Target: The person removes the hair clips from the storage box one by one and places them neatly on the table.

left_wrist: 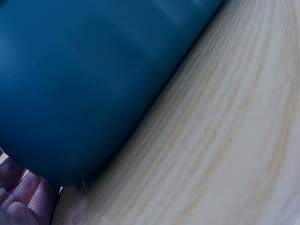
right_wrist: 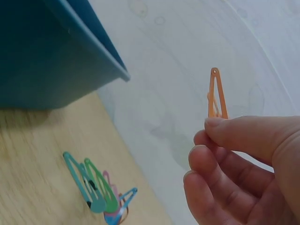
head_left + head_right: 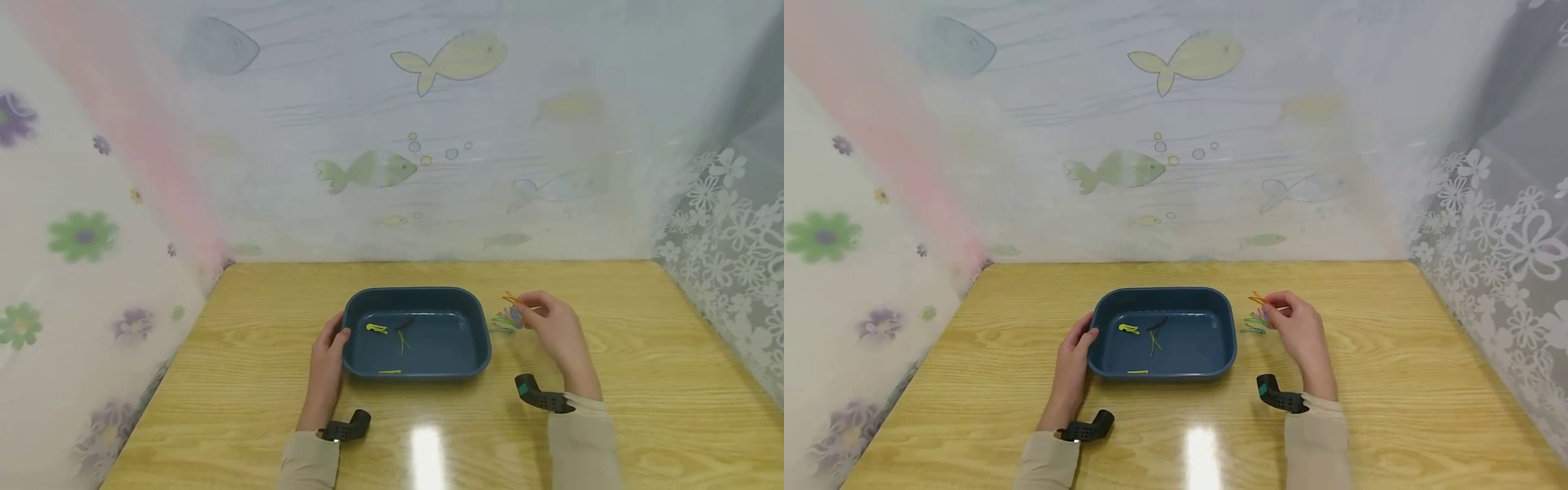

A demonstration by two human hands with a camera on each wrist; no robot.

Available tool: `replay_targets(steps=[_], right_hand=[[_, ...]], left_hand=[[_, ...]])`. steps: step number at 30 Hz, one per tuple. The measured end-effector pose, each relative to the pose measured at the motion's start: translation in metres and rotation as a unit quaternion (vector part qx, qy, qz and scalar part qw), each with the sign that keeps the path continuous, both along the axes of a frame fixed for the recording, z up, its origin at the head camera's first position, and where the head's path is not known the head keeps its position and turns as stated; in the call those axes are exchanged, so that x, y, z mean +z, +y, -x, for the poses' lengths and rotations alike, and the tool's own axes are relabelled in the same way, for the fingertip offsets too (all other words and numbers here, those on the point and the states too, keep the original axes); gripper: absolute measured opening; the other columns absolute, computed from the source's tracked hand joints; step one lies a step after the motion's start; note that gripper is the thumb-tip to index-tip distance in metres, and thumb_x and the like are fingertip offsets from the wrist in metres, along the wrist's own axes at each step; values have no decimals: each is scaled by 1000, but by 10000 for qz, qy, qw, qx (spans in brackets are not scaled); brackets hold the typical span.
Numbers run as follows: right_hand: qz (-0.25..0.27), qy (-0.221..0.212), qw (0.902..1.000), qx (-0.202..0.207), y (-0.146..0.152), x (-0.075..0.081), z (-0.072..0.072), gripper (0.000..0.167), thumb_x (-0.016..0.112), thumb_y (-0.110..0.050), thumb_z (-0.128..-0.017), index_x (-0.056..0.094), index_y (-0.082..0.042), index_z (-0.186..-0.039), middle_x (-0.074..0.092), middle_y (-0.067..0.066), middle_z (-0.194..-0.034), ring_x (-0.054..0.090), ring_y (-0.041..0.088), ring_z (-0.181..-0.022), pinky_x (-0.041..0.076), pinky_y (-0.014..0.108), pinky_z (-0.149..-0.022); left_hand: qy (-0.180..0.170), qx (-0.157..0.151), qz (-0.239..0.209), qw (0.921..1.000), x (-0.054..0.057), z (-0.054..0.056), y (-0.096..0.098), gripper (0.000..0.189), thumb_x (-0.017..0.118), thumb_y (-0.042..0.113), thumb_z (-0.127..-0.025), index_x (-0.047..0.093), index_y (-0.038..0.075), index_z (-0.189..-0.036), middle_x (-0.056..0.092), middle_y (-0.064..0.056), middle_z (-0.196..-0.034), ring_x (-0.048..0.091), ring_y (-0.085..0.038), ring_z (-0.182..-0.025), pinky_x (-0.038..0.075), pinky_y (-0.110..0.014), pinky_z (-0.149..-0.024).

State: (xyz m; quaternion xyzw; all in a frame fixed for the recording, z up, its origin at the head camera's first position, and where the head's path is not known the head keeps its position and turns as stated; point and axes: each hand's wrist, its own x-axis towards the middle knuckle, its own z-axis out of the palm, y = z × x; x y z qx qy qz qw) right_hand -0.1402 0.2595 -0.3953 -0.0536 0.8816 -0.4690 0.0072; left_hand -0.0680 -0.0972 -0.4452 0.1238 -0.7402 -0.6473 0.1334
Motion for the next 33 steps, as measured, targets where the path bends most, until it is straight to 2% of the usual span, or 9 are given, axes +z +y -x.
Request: replay_targets(steps=[8,18,33], right_hand=[[-18,-4,10000,-86,7,-3,2,36,50,-35,-90,54,-9,-115,59,15,-108,60,30,-86,45,36,-70],[-4,-17,9990,-439,16,-18,4,33,48,-25,-92,55,-5,-117,59,18,-106,60,29,-85,50,39,-70],[202,-389,9959,-786,21,-28,5,36,48,-30,-92,55,-5,-117,58,18,-106,59,28,-87,50,36,-72]], left_hand=[[-4,29,21,10000,3,1,1,33,48,25,-91,50,23,-124,48,7,-125,39,-8,-118,30,-33,-101],[-51,38,-2,10000,1,0,1,32,48,25,-92,51,23,-123,48,7,-125,39,-8,-118,29,-33,-101],[-89,72,-72,9999,1,0,1,34,48,25,-91,50,21,-125,48,6,-125,39,-9,-118,30,-32,-101]])
